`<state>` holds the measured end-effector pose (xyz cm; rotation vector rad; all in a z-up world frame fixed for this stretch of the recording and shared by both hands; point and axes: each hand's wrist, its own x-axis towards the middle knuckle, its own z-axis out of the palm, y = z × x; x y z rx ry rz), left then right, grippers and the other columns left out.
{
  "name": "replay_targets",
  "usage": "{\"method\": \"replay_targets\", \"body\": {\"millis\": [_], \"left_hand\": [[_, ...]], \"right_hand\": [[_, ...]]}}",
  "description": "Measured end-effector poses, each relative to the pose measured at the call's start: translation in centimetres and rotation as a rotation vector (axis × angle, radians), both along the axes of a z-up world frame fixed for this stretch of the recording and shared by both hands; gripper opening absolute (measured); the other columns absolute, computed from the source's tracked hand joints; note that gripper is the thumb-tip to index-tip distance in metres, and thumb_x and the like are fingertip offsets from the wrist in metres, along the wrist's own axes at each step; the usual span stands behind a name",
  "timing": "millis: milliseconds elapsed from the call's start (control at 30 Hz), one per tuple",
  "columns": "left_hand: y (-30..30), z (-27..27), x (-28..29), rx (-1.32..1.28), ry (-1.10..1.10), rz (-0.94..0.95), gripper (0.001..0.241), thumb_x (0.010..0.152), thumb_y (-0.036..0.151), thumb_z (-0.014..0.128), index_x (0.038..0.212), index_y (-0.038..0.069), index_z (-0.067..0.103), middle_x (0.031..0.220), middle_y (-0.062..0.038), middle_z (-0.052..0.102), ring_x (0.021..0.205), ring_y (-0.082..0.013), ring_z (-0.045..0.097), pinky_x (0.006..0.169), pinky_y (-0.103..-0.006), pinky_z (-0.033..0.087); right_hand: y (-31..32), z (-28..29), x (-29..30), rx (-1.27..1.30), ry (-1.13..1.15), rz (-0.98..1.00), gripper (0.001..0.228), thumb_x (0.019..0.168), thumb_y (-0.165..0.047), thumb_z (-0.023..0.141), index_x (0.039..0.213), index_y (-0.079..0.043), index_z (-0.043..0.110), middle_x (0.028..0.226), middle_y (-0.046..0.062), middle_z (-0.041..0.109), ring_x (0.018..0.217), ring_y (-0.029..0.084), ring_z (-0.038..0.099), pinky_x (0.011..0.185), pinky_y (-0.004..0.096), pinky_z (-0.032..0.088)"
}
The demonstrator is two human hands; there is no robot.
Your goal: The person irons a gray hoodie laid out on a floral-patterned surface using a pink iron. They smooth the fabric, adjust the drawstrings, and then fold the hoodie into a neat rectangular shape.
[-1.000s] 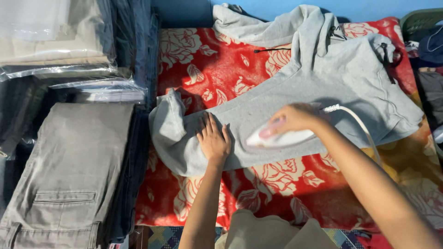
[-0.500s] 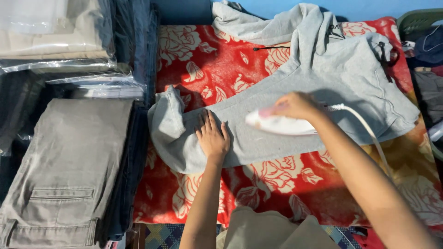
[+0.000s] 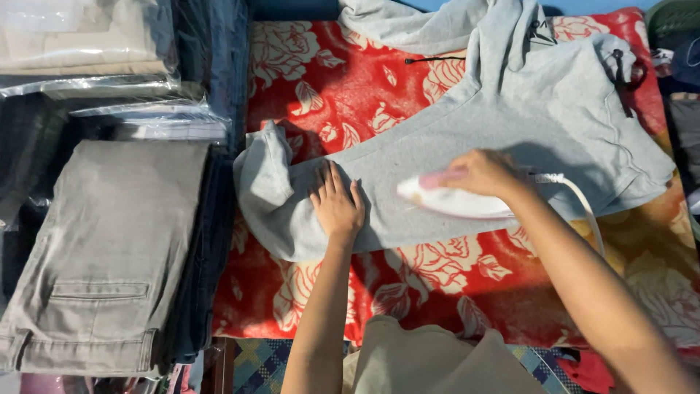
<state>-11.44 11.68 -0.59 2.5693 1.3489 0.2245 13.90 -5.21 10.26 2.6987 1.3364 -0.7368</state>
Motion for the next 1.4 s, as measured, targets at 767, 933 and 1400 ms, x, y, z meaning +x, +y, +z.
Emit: {"method": "replay_targets", "body": {"millis": [767,933,1400], "left_hand": [[-0.2,0.9,0.1,-0.002,-0.008,0.021,0.07,0.106,0.049,0.028,0.164,0.01,0.023,0.169,-0.01,0.029,0.154,-0.03,0.027,0.118,-0.0552,0.024],[-0.1,0.5,0.2,0.035,0.019,0.005,0.068,0.107,0.046,0.027,0.164,0.011,0.023,0.168,-0.01,0.031,0.152,-0.0289,0.031,0.115,-0.0538,0.029],[-0.1,0.6,0.0,0.07,0.045,0.014,0.063,0.109,0.043,0.024,0.164,0.013,0.026,0.164,-0.009,0.038,0.147,-0.0303,0.04,0.114,-0.0534,0.031]], "right_hand": [[0.9,-5.0,3.9,0.457,0.034,-0.25,0.044,0.081,-0.054,0.08,0.122,-0.039,0.076,0.113,-0.006,0.076,0.107,0.022,0.071,0.085,0.035,0.057],[3.7,0.0,-3.1,0.484,0.46,-0.16,0.053,0.079,-0.022,0.077,0.13,-0.009,0.071,0.129,0.02,0.07,0.126,0.039,0.062,0.105,0.049,0.05],[-4.0,-1.6,6.9,0.436,0.447,-0.962,0.066,0.089,-0.047,0.072,0.126,0.004,0.051,0.078,0.031,0.073,0.057,0.036,0.073,0.049,0.046,0.061]]}}
